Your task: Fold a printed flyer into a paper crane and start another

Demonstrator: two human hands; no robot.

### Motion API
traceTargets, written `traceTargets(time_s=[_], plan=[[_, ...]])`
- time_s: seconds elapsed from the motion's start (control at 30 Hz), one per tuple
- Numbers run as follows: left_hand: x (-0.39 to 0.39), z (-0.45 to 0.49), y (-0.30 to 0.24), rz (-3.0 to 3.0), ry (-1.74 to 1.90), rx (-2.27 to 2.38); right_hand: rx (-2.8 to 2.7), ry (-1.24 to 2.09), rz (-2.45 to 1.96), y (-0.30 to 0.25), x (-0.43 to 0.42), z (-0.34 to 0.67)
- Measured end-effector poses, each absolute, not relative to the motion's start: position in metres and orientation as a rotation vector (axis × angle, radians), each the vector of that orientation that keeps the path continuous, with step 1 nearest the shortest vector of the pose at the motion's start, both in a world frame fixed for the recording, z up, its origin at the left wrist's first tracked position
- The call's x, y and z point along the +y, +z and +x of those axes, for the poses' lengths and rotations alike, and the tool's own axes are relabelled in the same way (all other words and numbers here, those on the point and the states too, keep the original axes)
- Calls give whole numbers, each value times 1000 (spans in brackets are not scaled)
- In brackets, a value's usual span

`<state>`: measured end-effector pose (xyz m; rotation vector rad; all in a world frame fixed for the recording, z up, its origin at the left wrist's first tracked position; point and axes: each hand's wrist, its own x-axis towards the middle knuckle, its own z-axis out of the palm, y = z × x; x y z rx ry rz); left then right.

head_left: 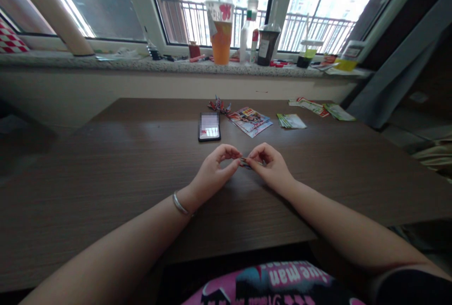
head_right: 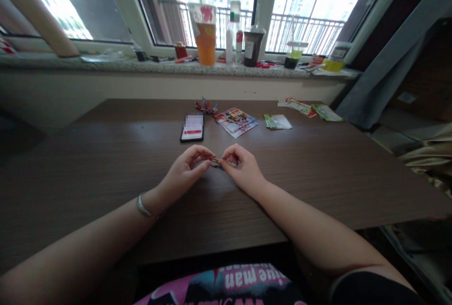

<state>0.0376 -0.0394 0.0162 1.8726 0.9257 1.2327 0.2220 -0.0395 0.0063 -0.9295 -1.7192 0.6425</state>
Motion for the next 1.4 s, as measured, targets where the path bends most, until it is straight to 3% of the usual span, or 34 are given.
traceTargets(time_s=[0.53, 0.83, 1.4], plan=[[-41, 39, 16, 1775, 1146, 1014, -1744, 773, -949, 3, -41, 218], [-43, 38, 17, 1863, 1163, 1104, -1832, 532, -926, 11, -45, 219], [-44, 38, 18, 1933, 1235, 1170, -1845, 505, -874, 10, -41, 220]])
